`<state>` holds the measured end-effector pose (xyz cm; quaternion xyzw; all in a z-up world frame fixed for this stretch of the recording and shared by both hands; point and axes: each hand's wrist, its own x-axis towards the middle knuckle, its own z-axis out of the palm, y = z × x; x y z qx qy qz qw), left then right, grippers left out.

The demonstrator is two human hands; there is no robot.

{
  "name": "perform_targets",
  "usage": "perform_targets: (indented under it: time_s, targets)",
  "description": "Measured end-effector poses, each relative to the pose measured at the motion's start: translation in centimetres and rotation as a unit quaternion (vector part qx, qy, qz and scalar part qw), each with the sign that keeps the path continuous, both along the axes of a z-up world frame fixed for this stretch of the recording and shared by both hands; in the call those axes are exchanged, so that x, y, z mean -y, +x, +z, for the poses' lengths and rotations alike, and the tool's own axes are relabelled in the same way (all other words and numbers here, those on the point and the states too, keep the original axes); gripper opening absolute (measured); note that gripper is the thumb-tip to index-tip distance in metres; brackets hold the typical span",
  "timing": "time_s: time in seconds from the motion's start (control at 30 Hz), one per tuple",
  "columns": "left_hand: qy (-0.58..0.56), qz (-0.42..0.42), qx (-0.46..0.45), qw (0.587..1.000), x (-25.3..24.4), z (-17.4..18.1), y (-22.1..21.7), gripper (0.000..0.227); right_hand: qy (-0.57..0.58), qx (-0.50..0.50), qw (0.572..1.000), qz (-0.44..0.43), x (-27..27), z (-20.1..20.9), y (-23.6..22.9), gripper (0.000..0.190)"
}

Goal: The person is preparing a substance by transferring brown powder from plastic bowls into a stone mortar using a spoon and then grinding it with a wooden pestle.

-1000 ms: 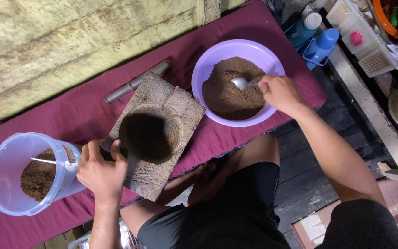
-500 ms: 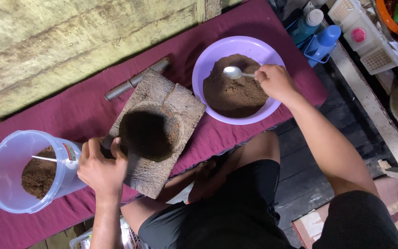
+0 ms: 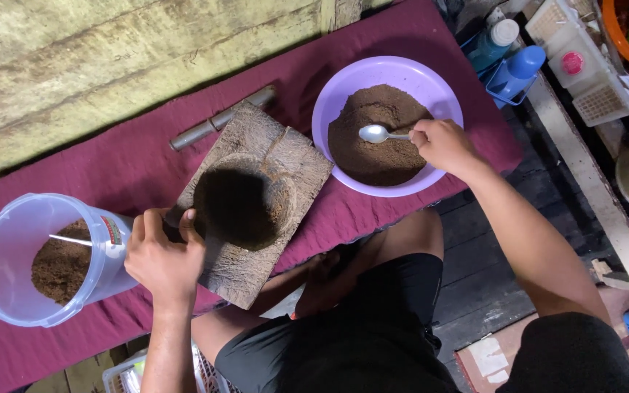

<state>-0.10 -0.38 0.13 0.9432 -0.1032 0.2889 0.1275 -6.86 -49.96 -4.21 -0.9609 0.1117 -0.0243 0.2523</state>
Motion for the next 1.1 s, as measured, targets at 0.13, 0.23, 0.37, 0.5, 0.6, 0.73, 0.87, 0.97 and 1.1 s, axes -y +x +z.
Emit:
perform_targets:
  time_s: [0.13, 0.23, 0.37, 0.5, 0.6, 0.73, 0.87, 0.97, 1.1]
  targets:
    - [0.001, -0.007, -0.004, 1.000, 0.0, 0.4, -0.1, 0.033, -0.031, 0.002, 1.000, -0.004, -0.3, 0.0, 0.0, 0.021]
    - [-0.013, -0.014, -0.004, 1.000, 0.2, 0.5, -0.2, 0.030, -0.078, 0.023, 0.997, 0.017, -0.8, 1.3, -0.7, 0.020]
    - [-0.029, -0.032, 0.007, 0.999, 0.6, 1.7, -0.5, 0.025, -0.063, 0.107, 0.992, 0.002, -2.3, 6.0, -2.2, 0.017]
    - [-0.031, -0.045, 0.007, 0.999, 0.8, 2.0, -0.7, 0.026, 0.029, 0.062, 0.997, 0.042, -8.3, 10.5, -3.0, 0.012]
    - [-0.040, -0.030, 0.014, 0.999, 0.2, 0.4, -0.5, 0.033, -0.091, 0.191, 0.963, 0.164, -14.8, 9.2, -2.0, 0.005]
    - [-0.034, -0.026, 0.006, 0.999, 0.1, 0.4, -0.4, 0.033, -0.221, 0.207, 0.922, 0.239, -20.5, 5.6, 1.5, 0.011]
    - [-0.041, -0.028, 0.017, 0.999, 0.1, 0.2, -0.2, 0.033, -0.319, 0.254, 0.866, 0.289, -23.9, 2.4, 3.9, 0.006]
    - [-0.041, -0.026, 0.023, 0.999, 0.0, -0.1, -0.1, 0.033, -0.301, 0.241, 0.864, 0.324, -24.2, 1.7, 3.4, 0.009]
    - [-0.030, -0.018, 0.016, 0.999, 0.0, -0.1, -0.3, 0.034, -0.233, 0.151, 0.887, 0.368, -21.7, 0.9, 2.3, 0.022]
